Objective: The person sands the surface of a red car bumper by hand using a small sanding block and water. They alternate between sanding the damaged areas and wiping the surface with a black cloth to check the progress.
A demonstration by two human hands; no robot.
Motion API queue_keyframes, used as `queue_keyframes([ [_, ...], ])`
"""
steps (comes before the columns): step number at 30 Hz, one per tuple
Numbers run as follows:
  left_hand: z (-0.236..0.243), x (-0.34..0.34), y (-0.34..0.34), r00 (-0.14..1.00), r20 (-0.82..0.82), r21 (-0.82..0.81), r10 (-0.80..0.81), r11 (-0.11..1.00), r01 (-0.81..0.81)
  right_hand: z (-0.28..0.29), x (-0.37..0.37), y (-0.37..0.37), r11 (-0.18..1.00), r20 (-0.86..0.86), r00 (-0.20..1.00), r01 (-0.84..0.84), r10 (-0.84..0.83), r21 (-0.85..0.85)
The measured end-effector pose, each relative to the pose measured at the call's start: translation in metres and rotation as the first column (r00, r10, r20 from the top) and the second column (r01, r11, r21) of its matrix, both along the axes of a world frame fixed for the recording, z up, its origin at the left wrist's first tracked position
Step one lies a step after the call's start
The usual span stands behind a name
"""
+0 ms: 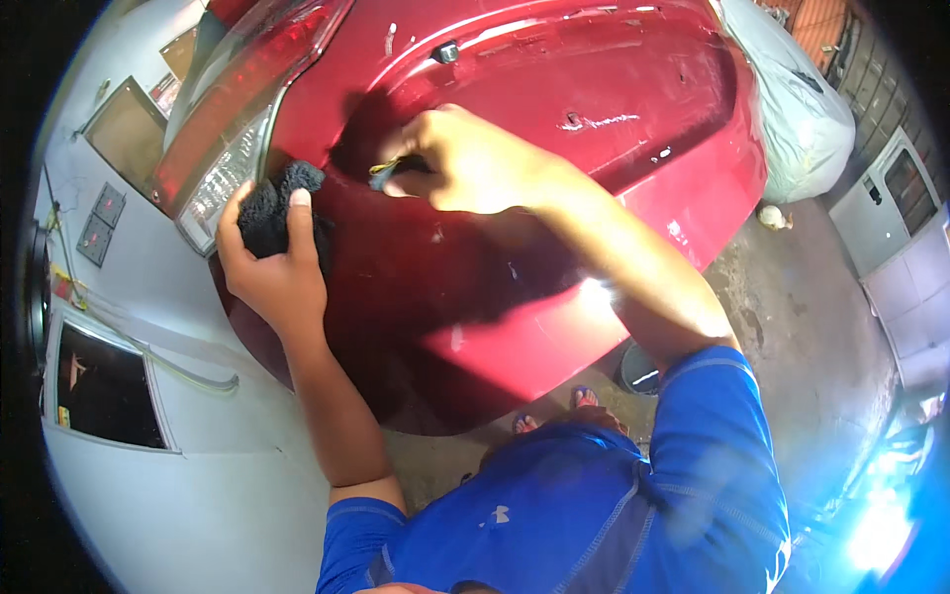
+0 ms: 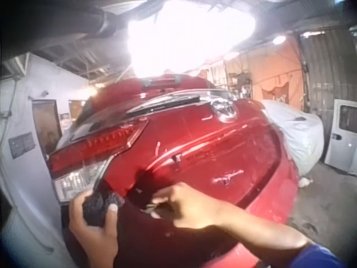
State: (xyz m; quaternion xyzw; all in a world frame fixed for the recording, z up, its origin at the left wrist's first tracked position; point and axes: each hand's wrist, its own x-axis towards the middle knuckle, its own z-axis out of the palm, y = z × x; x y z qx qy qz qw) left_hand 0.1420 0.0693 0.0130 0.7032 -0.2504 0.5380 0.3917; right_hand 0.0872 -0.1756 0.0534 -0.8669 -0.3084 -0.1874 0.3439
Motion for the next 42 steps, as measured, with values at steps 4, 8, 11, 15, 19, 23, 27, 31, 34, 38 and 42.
queue_keyframes([
  [4,0.001,-0.001,-0.005,0.997,-0.079,0.006,-0.027,1.0,0.028,-0.017,0.025,0.018,0.996,0.197,0.978,0.062,-0.074,0.065],
  [8,0.001,0.001,0.003,0.999,-0.017,-0.032,-0.042,0.999,0.041,0.001,-0.012,-0.025,0.988,-0.098,0.989,0.094,-0.107,-0.125],
  [11,0.001,-0.001,0.0,0.998,-0.056,-0.03,-0.041,0.999,0.039,-0.024,-0.014,-0.009,0.964,0.028,0.967,0.25,-0.254,0.086],
  [15,0.002,0.0,-0.001,0.998,-0.037,-0.065,-0.052,0.997,0.049,-0.021,-0.016,-0.01,0.957,0.048,0.961,0.267,-0.273,0.11],
  [19,0.001,-0.004,-0.002,0.996,-0.085,-0.003,0.036,0.999,-0.037,-0.028,-0.002,0.013,0.966,0.145,0.957,0.241,-0.253,0.093],
  [23,-0.005,0.0,0.006,0.995,-0.092,-0.089,-0.047,0.995,0.038,-0.035,-0.033,-0.005,0.95,0.093,0.947,0.302,-0.308,0.073],
  [27,-0.003,-0.005,0.004,0.992,-0.102,-0.066,-0.079,0.995,0.073,-0.074,-0.083,-0.077,0.852,0.221,0.834,0.523,-0.506,-0.022],
  [31,-0.001,-0.007,0.0,0.995,-0.102,-0.016,-0.016,1.0,0.014,-0.058,-0.053,-0.017,0.927,0.276,0.886,0.35,-0.374,0.133],
  [34,-0.003,-0.007,0.009,0.984,-0.17,-0.077,-0.045,0.997,0.032,-0.058,-0.051,0.006,0.888,0.241,0.855,0.434,-0.46,0.153],
  [38,0.001,-0.009,0.019,0.973,-0.227,-0.07,-0.053,0.997,0.038,-0.092,-0.091,-0.105,0.703,0.325,0.672,0.711,-0.665,-0.03],
  [42,-0.005,-0.009,0.0,0.956,-0.242,-0.112,-0.164,0.984,0.14,-0.081,-0.12,-0.231,0.244,0.325,0.261,0.965,-0.909,-0.092],
])
